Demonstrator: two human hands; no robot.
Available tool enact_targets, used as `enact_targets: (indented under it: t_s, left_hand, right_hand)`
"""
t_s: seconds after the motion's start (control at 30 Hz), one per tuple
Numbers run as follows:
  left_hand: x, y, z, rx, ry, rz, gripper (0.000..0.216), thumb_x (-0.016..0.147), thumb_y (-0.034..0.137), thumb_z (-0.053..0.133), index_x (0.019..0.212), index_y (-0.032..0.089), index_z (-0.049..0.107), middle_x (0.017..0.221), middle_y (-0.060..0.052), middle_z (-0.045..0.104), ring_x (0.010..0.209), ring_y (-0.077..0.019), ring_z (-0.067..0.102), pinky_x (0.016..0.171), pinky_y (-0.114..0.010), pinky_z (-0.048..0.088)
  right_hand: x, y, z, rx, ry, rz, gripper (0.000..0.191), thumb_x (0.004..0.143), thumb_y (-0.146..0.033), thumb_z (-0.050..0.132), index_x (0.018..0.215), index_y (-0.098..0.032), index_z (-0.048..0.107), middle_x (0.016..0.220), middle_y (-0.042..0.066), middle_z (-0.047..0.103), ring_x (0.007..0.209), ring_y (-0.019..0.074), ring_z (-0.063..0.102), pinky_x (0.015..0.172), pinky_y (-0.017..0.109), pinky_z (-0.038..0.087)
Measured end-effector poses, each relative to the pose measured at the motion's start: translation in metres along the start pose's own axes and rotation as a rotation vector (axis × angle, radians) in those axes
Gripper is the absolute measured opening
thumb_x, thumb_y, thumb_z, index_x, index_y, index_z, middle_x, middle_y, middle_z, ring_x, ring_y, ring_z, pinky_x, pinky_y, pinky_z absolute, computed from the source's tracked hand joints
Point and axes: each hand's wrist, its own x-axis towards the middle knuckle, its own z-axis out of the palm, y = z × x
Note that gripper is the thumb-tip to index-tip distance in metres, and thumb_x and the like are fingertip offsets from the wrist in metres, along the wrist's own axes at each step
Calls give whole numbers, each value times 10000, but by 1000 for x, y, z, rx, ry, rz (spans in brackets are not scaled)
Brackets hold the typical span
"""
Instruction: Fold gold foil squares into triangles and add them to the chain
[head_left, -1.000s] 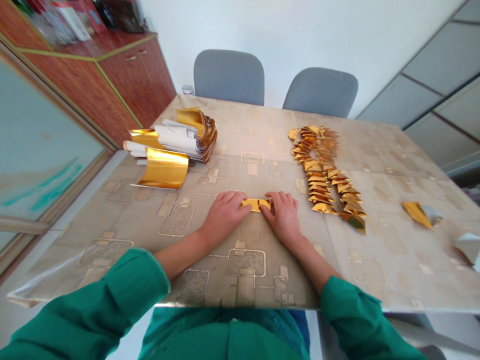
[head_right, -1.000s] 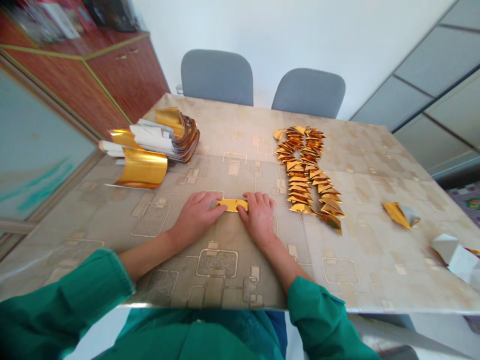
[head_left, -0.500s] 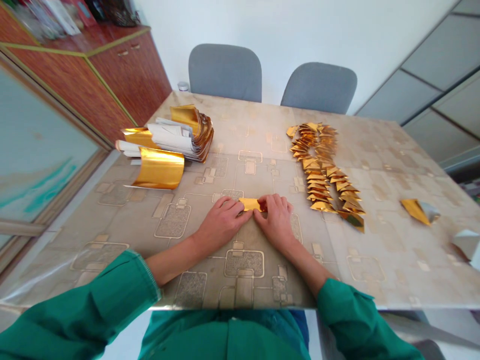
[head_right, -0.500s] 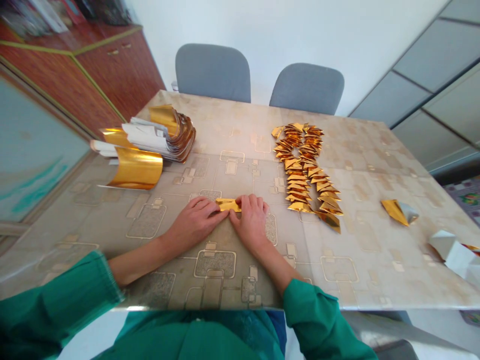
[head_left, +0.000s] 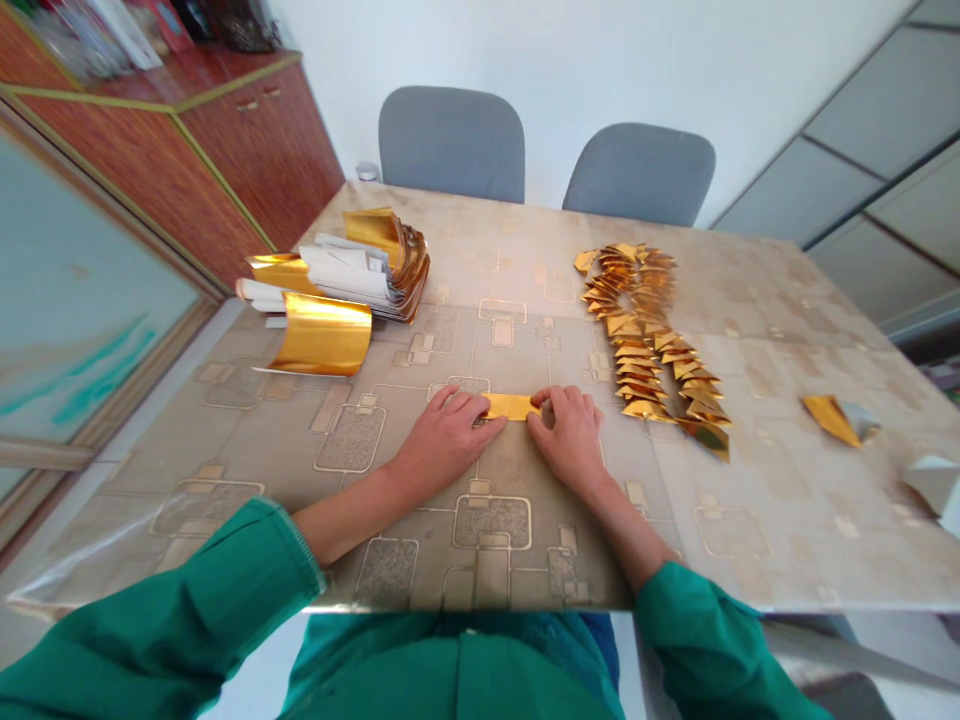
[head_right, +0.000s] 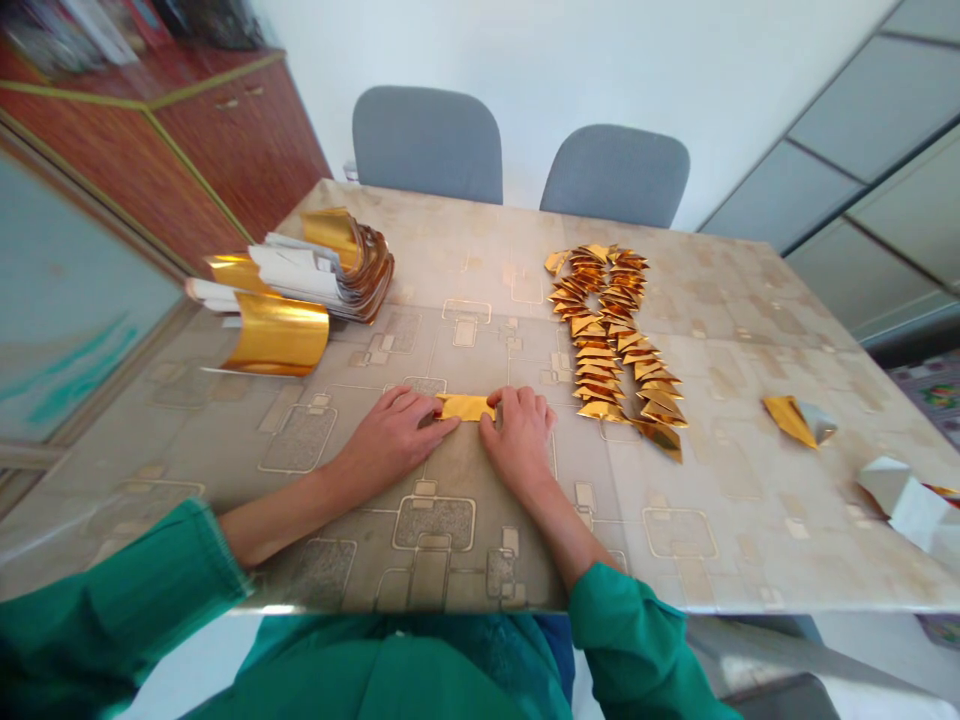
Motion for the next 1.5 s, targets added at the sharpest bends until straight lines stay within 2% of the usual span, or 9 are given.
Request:
enact_targets:
  t_s: [0.53,0.7,0.8,0.87,0.97,1.03,1.13,1.3,1.5]
  left_hand:
    - [-24,-9,-10,-36,17,-103,234,906,288,656,1135,279,705,1196,-74,642,1057,-258,576,1047,-530,375]
    - [-13,-10,-9,-68,84,-102,137,941,281,609,993,241,729,1151,-50,673,1034,-238,583,1038,-494,378]
    - [-1,-12,-5,-100,124,-102,156,932,271,626,1043,191,700,1145,-63,682,1037,-237,580,1002,-452,407]
    - [7,-12,-1,-117,113,-106,241,912,280,655,1123,166,672,1163,-84,672,1041,-247,573,954,-429,435]
    - [15,-11,3,-141,73,-135,182,926,266,629,1078,182,684,1114,-73,671,1010,-243,572,901,-407,450]
    - [17,-10,5,-157,64,-156,163,934,270,618,1060,193,687,1110,-69,664,1016,-242,568,905,-404,443]
    - [20,-9,4,-169,63,-186,265,923,302,637,1158,181,651,1153,-82,648,1048,-251,556,929,-410,431]
    - [27,-7,4,-127,47,-180,211,922,284,635,1110,194,669,1020,-65,660,951,-245,555,850,-386,444]
    - [23,-6,3,-32,176,-144,183,903,271,660,1071,204,693,1246,-98,622,1073,-268,540,920,-411,434]
  right_hand:
    - [-1,12,-3,-7,-25,-102,148,912,-280,576,1041,-246,640,1013,59,598,973,258,507,839,379,316]
    - [2,16,-4,29,-47,-130,160,912,-278,576,1055,-250,641,997,46,612,944,240,524,836,374,317]
    - [3,18,-4,38,-41,-124,149,908,-278,574,1035,-249,647,986,42,621,941,236,528,827,368,317]
    - [3,19,-4,45,-37,-129,147,903,-264,569,1027,-242,645,977,39,629,932,231,528,817,362,316]
    - [4,20,-4,64,-36,-138,151,889,-242,567,1022,-230,639,963,36,635,918,225,529,805,355,316]
    - [4,21,-4,79,-33,-138,154,882,-243,568,1018,-229,638,954,34,634,912,223,530,802,353,316]
    - [5,21,-3,104,-18,-131,154,868,-245,576,1008,-232,641,921,24,629,894,218,534,799,352,318]
    - [7,26,-3,174,-2,-140,315,850,-241,605,1164,-222,615,873,12,621,865,212,546,803,352,339]
    - [9,31,-5,186,-22,-228,245,866,-260,620,1104,-234,673,926,44,615,914,226,538,816,352,362]
